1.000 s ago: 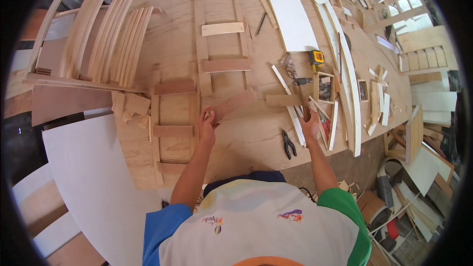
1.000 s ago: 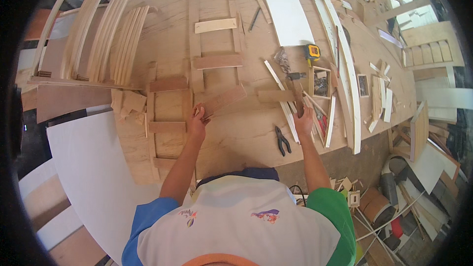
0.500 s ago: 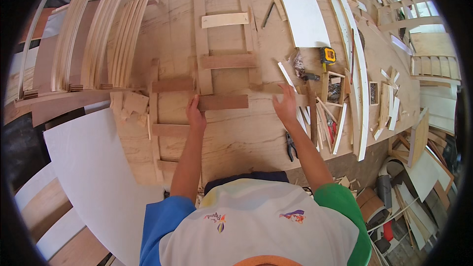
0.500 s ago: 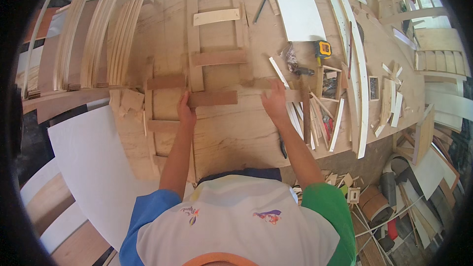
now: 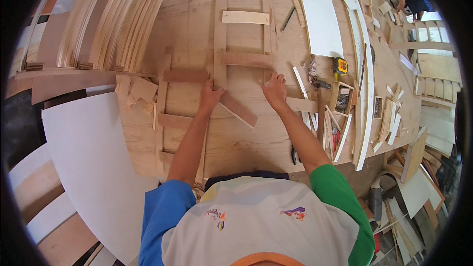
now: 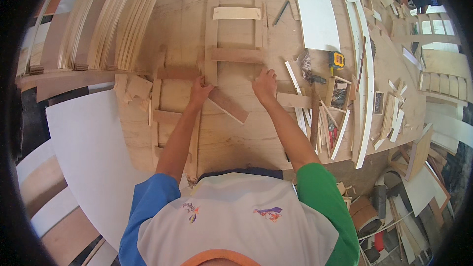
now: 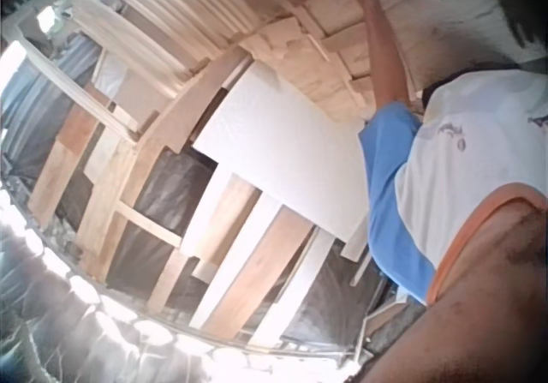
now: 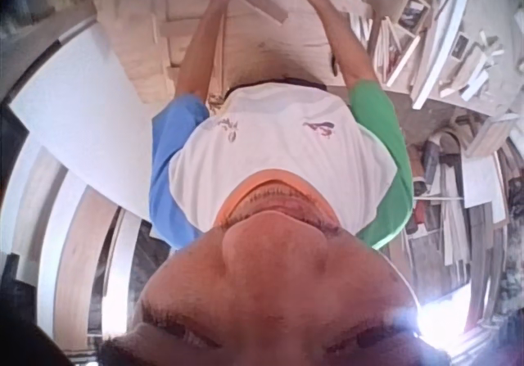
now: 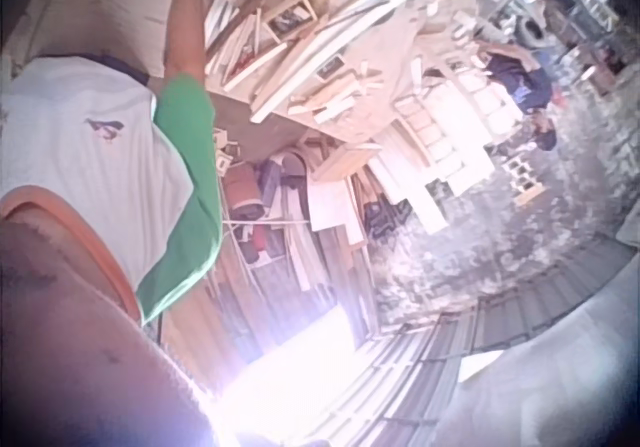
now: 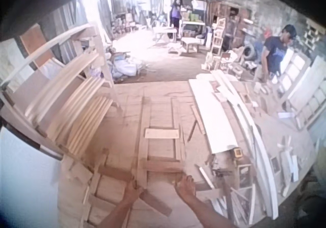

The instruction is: The person assembles a small wooden ladder by fitting rungs into side rails, using a hammer to tap them into place and pliers to adjust small fasteners.

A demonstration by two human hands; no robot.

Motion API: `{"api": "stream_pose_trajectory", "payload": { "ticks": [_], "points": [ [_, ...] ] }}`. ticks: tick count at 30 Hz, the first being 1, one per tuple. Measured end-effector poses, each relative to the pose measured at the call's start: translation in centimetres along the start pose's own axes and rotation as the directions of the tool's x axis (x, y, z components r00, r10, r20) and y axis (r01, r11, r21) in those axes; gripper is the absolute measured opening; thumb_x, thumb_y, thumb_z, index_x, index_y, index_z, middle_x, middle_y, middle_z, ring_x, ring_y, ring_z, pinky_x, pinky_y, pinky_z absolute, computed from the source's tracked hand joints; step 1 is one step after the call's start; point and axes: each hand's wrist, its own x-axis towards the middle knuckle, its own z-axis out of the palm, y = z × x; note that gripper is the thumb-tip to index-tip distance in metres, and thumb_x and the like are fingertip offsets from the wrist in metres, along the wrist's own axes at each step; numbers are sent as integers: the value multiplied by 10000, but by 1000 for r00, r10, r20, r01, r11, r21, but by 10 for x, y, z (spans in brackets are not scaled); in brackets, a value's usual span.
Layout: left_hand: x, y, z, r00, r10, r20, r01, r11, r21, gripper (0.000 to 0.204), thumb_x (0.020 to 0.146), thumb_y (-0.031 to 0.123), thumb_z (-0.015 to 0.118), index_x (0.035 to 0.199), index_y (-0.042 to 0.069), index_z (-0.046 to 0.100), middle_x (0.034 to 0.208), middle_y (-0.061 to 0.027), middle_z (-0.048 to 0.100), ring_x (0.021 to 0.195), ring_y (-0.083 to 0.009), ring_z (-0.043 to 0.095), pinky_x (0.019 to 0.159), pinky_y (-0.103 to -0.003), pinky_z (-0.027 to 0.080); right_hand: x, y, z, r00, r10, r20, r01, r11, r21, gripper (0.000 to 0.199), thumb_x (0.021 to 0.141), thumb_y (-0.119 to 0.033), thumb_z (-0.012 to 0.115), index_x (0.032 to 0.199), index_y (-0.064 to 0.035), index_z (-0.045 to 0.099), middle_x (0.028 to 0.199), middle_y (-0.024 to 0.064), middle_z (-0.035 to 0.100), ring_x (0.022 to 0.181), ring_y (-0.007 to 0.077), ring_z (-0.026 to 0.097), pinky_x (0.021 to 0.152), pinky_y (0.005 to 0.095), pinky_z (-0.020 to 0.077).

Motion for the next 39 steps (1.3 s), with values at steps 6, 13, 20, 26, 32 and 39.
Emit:
{"api": "stream_pose_trajectory", "payload": {
  "ticks": [6,13,20,26,32,39],
  "points": [
    [-20,-22,-6,998,17,58,-8,987,-159,596,755,126,725,1296,-20,523,864,-42,570,782,-137,537,688,-278,463,-17,-3,-12,999,22,-34,-22,1000,10,574,691,-174,768,1153,-29,460,1164,233,445,1090,407,468,926,475,435],
    [-72,-53,-22,971,-107,212,139,981,-138,528,782,119,721,1275,8,567,836,-25,550,774,-121,521,668,-271,450,-93,12,-20,995,-93,-30,92,995,-27,498,667,-150,761,1070,-55,486,1119,223,436,1047,411,471,884,475,455],
    [-139,-57,-52,959,-141,247,151,988,-23,484,780,125,719,1238,13,608,821,-30,560,740,-125,524,656,-282,449,-176,11,-24,991,-24,134,31,998,-47,470,687,-136,712,1092,-31,499,1111,209,415,1063,397,463,867,465,482],
    [-166,-105,-56,958,-17,287,23,1000,-17,445,780,127,708,1208,25,642,786,-40,568,713,-131,521,639,-287,447,-226,22,-12,993,-11,115,17,999,-51,395,703,-155,702,1048,-44,545,1110,219,426,1069,401,463,861,456,493],
    [-207,-127,-46,929,-79,362,69,997,41,429,787,141,687,1195,16,643,744,-45,579,682,-138,527,632,-297,452,-266,49,13,998,15,64,-7,993,-120,327,717,-145,688,1014,-34,608,1132,232,432,1082,399,462,861,445,504],
    [-249,-153,-35,911,-22,413,-8,997,70,439,791,161,673,1204,16,636,729,-56,604,677,-138,550,626,-298,457,-310,79,33,999,17,28,-13,993,-116,336,705,-143,688,1004,-71,554,1120,198,431,1072,398,467,867,455,477]
  ]
}}
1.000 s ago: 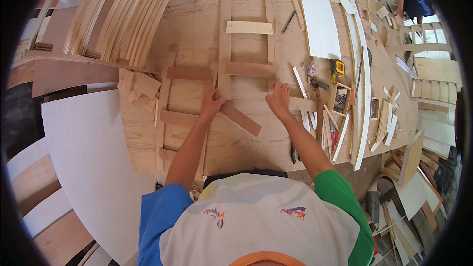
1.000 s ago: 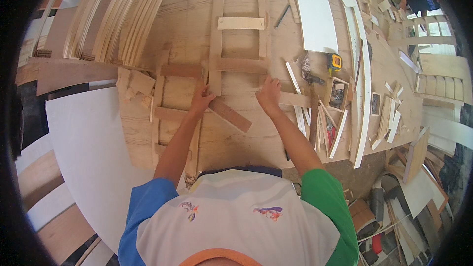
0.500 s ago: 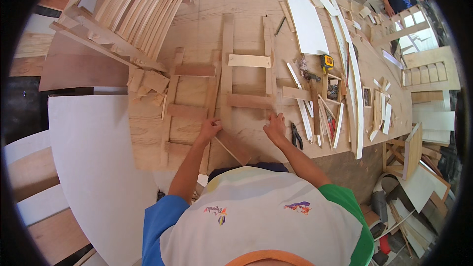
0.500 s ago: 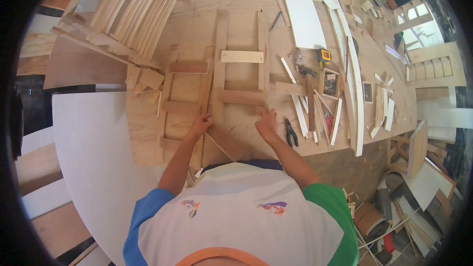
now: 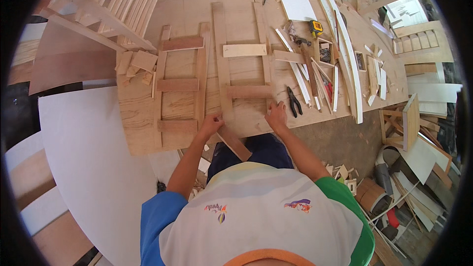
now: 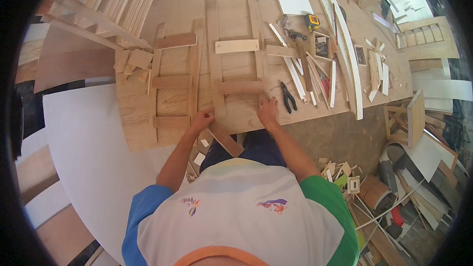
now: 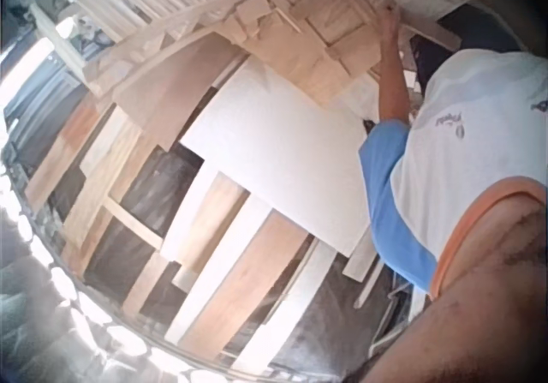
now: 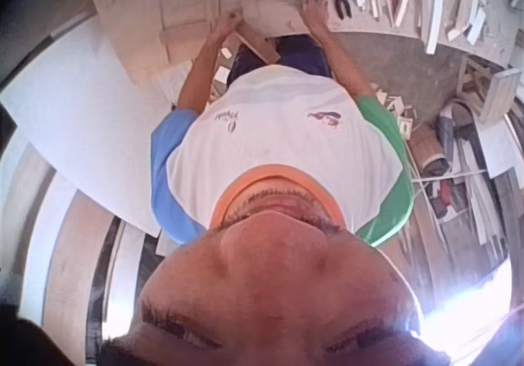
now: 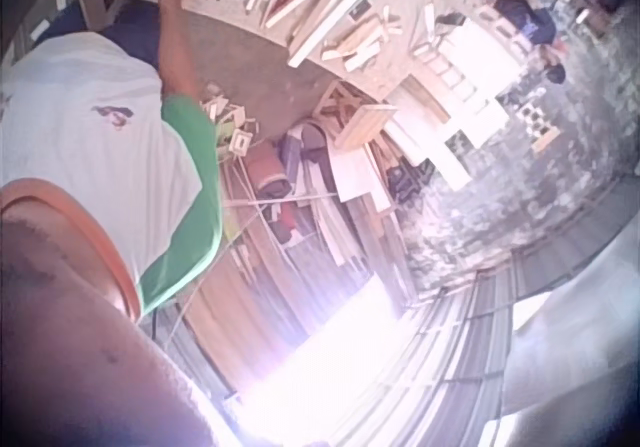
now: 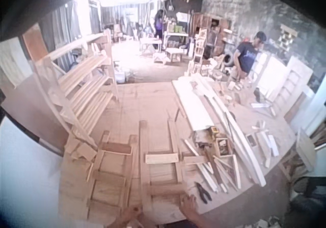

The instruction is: The person assembles a small wooden ladder by fitting rungs into side rails, using a hammer to tap them into place and pliers to adjust small fasteners.

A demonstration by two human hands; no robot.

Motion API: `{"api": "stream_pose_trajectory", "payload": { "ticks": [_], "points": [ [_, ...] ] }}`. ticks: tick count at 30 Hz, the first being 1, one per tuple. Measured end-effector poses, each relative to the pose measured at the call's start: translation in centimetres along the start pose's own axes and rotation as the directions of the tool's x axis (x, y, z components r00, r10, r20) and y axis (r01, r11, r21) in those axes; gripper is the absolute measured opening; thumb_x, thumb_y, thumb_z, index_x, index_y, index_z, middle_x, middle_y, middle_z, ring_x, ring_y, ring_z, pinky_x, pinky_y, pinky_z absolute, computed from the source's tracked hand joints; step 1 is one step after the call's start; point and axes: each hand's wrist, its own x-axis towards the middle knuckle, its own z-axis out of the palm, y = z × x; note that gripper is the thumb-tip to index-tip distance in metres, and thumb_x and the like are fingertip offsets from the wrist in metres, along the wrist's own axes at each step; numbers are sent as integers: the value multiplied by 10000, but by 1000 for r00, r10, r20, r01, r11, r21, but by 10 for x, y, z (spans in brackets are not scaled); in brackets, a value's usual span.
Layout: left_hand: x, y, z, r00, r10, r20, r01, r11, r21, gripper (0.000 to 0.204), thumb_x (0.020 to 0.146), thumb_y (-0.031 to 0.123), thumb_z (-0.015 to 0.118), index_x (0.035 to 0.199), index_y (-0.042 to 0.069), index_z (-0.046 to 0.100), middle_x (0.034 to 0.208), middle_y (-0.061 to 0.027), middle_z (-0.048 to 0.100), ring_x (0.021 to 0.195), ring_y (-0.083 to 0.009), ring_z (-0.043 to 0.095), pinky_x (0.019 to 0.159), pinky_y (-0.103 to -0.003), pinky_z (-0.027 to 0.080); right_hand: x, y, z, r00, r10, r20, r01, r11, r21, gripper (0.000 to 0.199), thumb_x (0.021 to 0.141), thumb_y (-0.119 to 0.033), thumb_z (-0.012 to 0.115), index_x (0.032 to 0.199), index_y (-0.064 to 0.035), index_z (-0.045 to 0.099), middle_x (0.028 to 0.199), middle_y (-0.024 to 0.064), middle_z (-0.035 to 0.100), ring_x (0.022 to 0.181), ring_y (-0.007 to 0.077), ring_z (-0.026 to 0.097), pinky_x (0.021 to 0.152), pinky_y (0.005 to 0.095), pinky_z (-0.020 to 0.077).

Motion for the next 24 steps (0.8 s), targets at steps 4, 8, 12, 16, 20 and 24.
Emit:
{"api": "stream_pose_trajectory", "payload": {
  "ticks": [4,8,12,16,20,24],
  "points": [
    [-17,-13,10,999,-27,-38,27,1000,-4,460,805,170,671,1259,116,626,829,-58,650,741,-136,576,693,-290,472,-26,8,8,998,-68,11,68,997,29,383,709,-143,684,1053,-76,530,1124,202,425,1085,401,453,886,454,465],
    [-47,-28,22,992,-64,-110,56,996,-73,437,813,165,672,1246,115,637,815,-46,628,733,-135,565,680,-283,465,-50,21,13,983,-183,3,183,981,59,432,711,-154,683,1103,-72,521,1137,213,420,1099,407,442,912,459,450],
    [-74,-27,36,977,-67,-205,45,993,-108,369,834,160,654,1199,99,662,853,-49,628,769,-135,563,692,-285,460,-80,37,20,976,-219,9,216,969,119,490,725,-158,680,1174,-65,506,1168,225,412,1126,414,434,935,467,440],
    [-100,-30,56,972,-112,-206,79,984,-159,334,850,196,674,1164,81,673,873,-41,627,813,-132,563,733,-284,454,-105,53,20,980,-196,23,190,967,173,518,747,-144,675,1221,-67,482,1199,229,405,1159,420,422,942,472,442],
    [-113,-30,68,965,-46,-260,-32,957,-287,334,858,268,698,1119,59,686,826,-17,620,784,-120,557,720,-275,449,-122,70,21,980,-196,33,187,963,194,558,761,-133,680,1265,-81,445,1234,240,397,1175,431,425,944,463,449],
    [-114,-20,75,946,-134,-295,1,911,-412,328,850,322,715,1011,36,721,799,-5,628,739,-103,548,664,-264,440,-116,87,40,999,-48,10,40,912,408,644,762,-152,702,1324,-102,392,1255,252,460,1148,423,500,939,453,461]
  ]
}}
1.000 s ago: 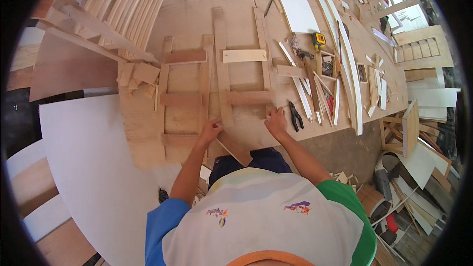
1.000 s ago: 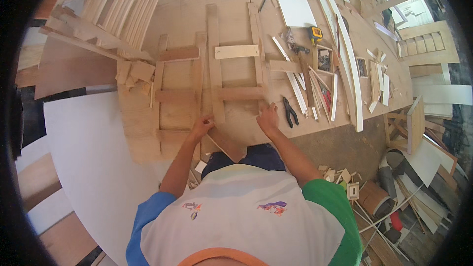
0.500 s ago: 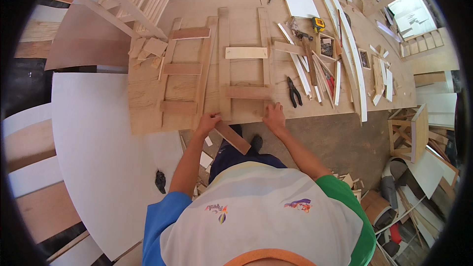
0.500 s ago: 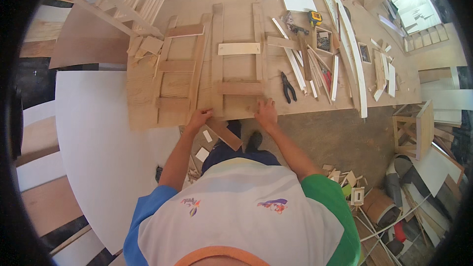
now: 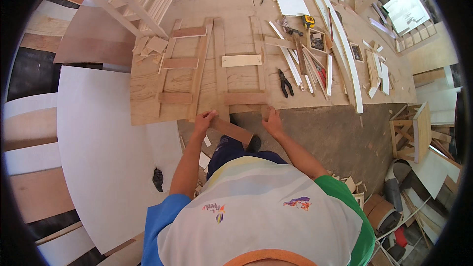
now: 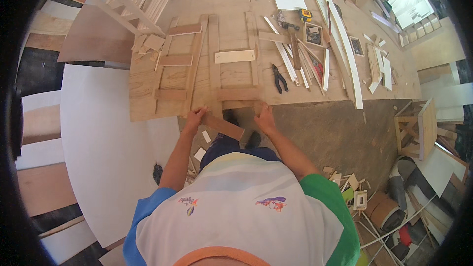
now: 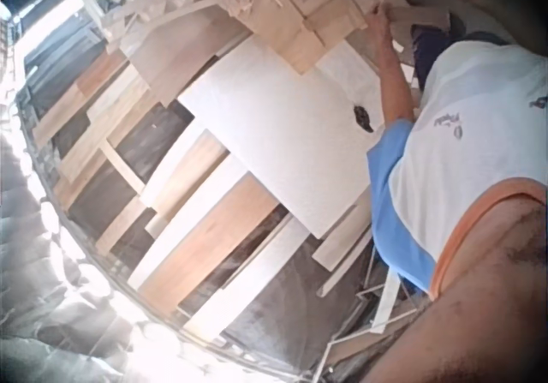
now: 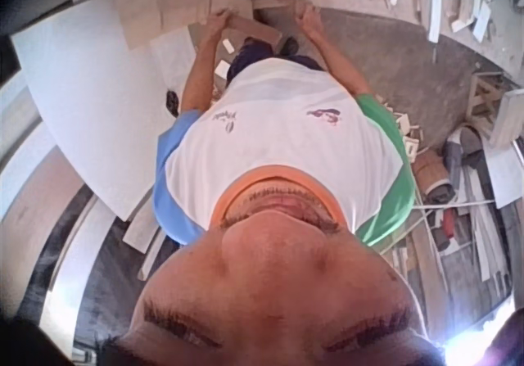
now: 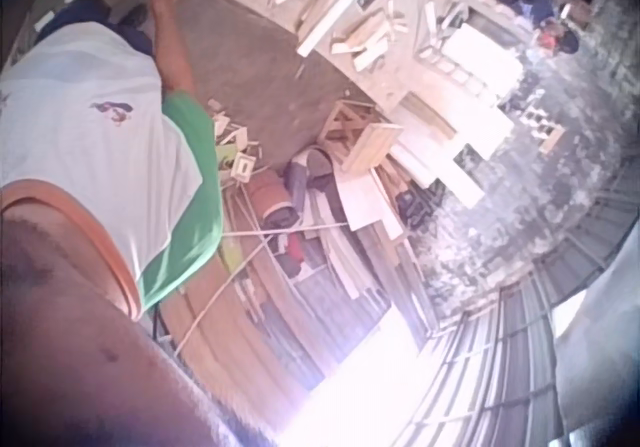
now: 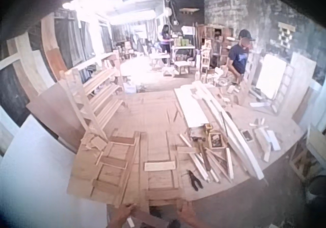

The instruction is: The person assembles a small wooden ladder by fitting rungs into side rails, using a hammer to tap them into place and pliers to adjust small fasteners.

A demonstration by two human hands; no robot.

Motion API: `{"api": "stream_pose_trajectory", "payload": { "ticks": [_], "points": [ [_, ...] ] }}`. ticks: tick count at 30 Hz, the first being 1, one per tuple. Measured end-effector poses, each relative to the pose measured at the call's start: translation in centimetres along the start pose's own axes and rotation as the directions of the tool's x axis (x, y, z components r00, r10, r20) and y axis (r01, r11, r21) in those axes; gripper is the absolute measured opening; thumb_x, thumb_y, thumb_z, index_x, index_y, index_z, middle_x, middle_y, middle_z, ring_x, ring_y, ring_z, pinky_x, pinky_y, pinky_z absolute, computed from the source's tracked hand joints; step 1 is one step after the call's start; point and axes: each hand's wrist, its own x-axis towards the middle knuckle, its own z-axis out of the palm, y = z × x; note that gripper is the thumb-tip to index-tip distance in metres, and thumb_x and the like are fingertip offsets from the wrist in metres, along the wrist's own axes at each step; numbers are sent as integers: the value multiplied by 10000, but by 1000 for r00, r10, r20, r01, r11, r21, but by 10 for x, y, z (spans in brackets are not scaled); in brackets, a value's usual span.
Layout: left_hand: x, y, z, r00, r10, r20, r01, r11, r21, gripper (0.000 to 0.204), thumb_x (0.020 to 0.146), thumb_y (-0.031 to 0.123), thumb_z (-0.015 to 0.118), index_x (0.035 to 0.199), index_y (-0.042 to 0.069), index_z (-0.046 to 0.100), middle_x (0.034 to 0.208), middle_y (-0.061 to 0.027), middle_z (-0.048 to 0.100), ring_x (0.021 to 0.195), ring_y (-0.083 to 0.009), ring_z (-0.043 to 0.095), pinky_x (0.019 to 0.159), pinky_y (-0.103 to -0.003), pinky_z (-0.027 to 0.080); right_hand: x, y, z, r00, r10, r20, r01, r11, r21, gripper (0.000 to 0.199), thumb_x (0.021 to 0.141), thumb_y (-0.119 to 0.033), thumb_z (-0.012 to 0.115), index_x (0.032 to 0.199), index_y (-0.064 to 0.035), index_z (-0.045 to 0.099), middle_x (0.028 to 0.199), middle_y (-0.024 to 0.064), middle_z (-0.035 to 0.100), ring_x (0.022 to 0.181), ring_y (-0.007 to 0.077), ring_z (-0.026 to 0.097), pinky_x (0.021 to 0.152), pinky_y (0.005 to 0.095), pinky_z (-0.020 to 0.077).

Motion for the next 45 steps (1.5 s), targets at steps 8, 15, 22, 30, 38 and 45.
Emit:
{"api": "stream_pose_trajectory", "payload": {
  "ticks": [8,15,22,30,38,45],
  "points": [
    [20,6,13,999,-20,-43,12,983,-182,330,858,351,710,989,48,706,858,-3,638,774,-112,575,658,-285,445,21,17,-16,993,8,114,-28,984,175,630,751,-174,723,1303,-57,442,1132,243,612,1022,361,624,887,426,494],
    [67,25,15,1000,10,-17,-16,920,-391,338,915,314,651,1113,41,668,998,-35,641,901,-139,586,786,-318,467,62,8,-17,999,35,-20,-37,995,-88,484,784,-229,693,1200,-30,546,942,195,672,905,308,662,766,386,522],
    [133,85,24,1000,20,17,-11,897,-441,373,938,305,621,1164,8,633,1070,-45,622,979,-152,572,852,-323,461,138,-60,-24,995,3,95,-47,884,464,391,852,-147,662,1195,2,547,894,125,663,796,183,669,655,298,538],
    [219,149,62,993,90,-78,-113,925,-364,353,928,290,628,1132,3,614,1087,-57,611,976,-162,566,877,-276,425,248,-100,-44,998,17,55,-44,841,539,379,837,40,611,1205,53,522,946,138,644,773,170,671,679,268,562],
    [304,174,77,971,207,-123,-234,932,-276,346,892,112,624,1212,-15,592,1131,-96,628,1013,-164,591,884,-270,447,347,-127,-64,984,-126,-122,144,977,154,375,744,-137,694,1091,-7,635,908,175,696,845,287,684,774,387,535],
    [362,182,82,891,420,-170,-406,907,112,307,828,60,670,1126,-14,665,973,-116,690,881,-158,653,805,-277,496,412,-135,-61,974,-186,-127,191,981,31,344,764,-152,681,1074,-5,655,924,169,702,851,286,686,779,374,537]
  ]
}}
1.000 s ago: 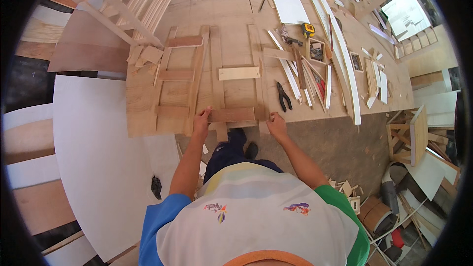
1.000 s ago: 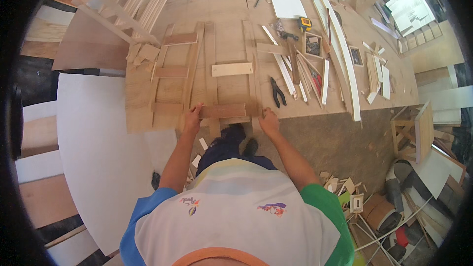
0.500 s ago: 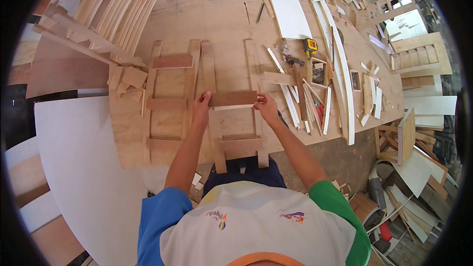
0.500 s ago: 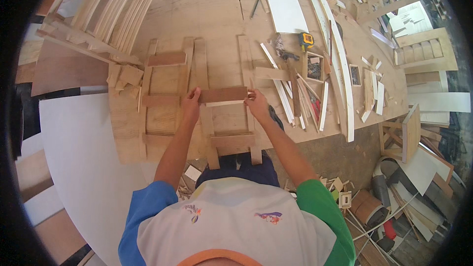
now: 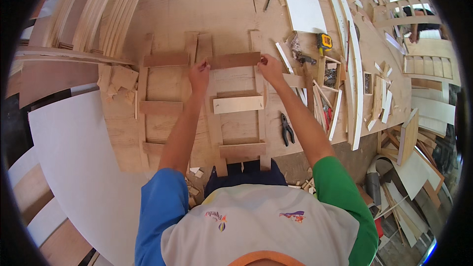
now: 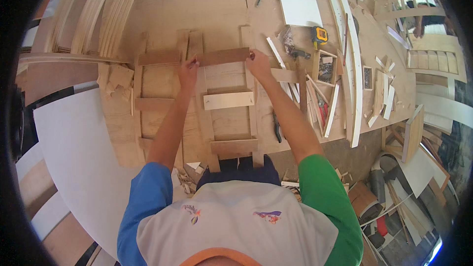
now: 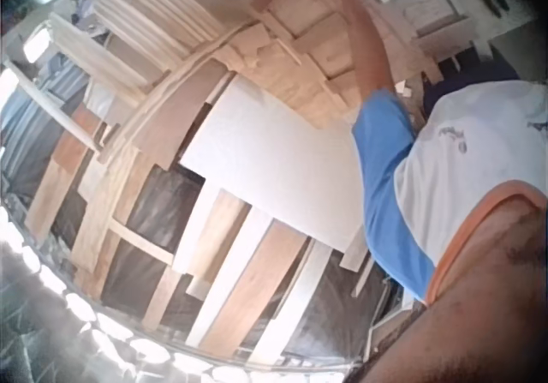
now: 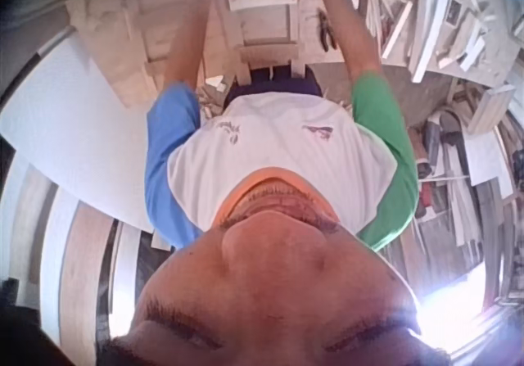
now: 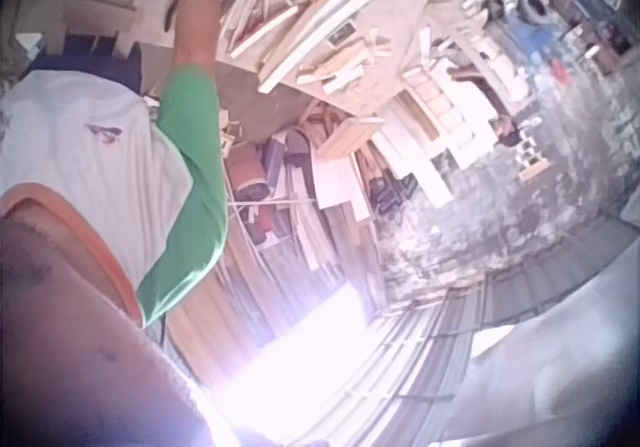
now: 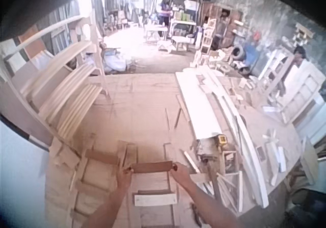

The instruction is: The person assembles a small wooden ladder by fitting rungs into side rails, using a hammer to tap them into place and pliers to adjust small fasteners.

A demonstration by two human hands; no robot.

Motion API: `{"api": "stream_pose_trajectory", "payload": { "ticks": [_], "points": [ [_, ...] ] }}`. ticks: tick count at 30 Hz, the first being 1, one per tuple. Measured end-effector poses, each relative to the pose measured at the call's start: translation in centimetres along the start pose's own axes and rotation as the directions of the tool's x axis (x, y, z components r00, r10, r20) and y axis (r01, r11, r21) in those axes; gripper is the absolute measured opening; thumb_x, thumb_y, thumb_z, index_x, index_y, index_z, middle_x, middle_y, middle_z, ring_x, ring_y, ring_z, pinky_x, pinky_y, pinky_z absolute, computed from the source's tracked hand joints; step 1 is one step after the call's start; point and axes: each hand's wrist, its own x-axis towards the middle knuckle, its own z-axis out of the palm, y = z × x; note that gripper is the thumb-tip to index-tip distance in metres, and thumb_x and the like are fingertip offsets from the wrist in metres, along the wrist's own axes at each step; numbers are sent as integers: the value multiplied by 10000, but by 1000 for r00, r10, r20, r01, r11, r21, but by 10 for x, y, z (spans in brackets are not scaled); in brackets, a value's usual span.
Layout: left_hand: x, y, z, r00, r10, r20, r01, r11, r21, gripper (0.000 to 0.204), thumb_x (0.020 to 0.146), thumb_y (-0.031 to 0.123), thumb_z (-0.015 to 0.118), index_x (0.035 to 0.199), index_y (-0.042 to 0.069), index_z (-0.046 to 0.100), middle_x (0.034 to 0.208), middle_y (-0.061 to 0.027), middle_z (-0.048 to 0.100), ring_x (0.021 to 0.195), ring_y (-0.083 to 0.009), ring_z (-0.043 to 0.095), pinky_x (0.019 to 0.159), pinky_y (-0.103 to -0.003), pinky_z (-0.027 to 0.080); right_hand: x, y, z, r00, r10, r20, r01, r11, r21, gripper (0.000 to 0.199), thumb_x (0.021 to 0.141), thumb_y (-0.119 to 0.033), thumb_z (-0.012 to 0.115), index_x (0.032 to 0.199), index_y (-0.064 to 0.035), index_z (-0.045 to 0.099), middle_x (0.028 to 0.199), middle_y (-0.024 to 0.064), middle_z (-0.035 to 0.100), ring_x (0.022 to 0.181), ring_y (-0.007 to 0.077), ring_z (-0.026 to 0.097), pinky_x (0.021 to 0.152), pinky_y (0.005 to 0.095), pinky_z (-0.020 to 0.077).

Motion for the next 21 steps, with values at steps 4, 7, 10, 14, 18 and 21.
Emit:
{"api": "stream_pose_trajectory", "payload": {
  "ticks": [4,7,10,14,18,21],
  "points": [
    [16,-2,2,996,94,-1,-93,988,126,336,799,71,685,1127,2,667,915,-132,669,829,-203,651,772,-298,501,16,-3,4,999,-12,33,13,1000,-13,324,746,-149,665,1039,-12,663,897,185,685,851,330,662,779,409,521],
    [20,-3,2,987,146,60,-158,936,314,387,782,80,692,1164,29,656,943,-136,635,849,-236,622,765,-315,495,20,3,11,999,-1,37,2,1000,-28,308,732,-143,660,1016,-24,669,879,201,669,856,366,642,780,433,510],
    [19,-7,0,974,198,111,-227,863,452,443,779,93,698,1215,52,631,986,-127,596,906,-239,593,777,-316,488,21,2,11,998,13,68,-10,999,-54,301,726,-141,661,1006,-30,672,863,199,663,847,370,637,774,436,510],
    [12,1,0,987,121,111,-149,943,298,499,761,93,724,1245,53,610,1007,-114,578,959,-224,582,817,-310,484,23,17,18,999,-4,46,5,1000,-8,309,701,-125,679,998,-39,677,854,181,666,821,336,646,764,421,518],
    [8,0,-5,984,143,107,-165,958,233,506,743,63,740,1233,39,615,1003,-100,584,913,-210,594,829,-304,487,23,13,18,998,22,51,-22,1000,8,338,679,-97,697,1013,-48,681,871,153,676,800,280,661,756,386,533],
    [10,-8,-7,980,169,106,-188,960,206,485,742,40,735,1214,28,625,984,-93,592,861,-200,603,816,-301,493,25,20,22,999,21,41,-22,999,38,357,679,-93,705,1033,-53,680,880,143,681,793,260,666,756,369,539]
  ]
}}
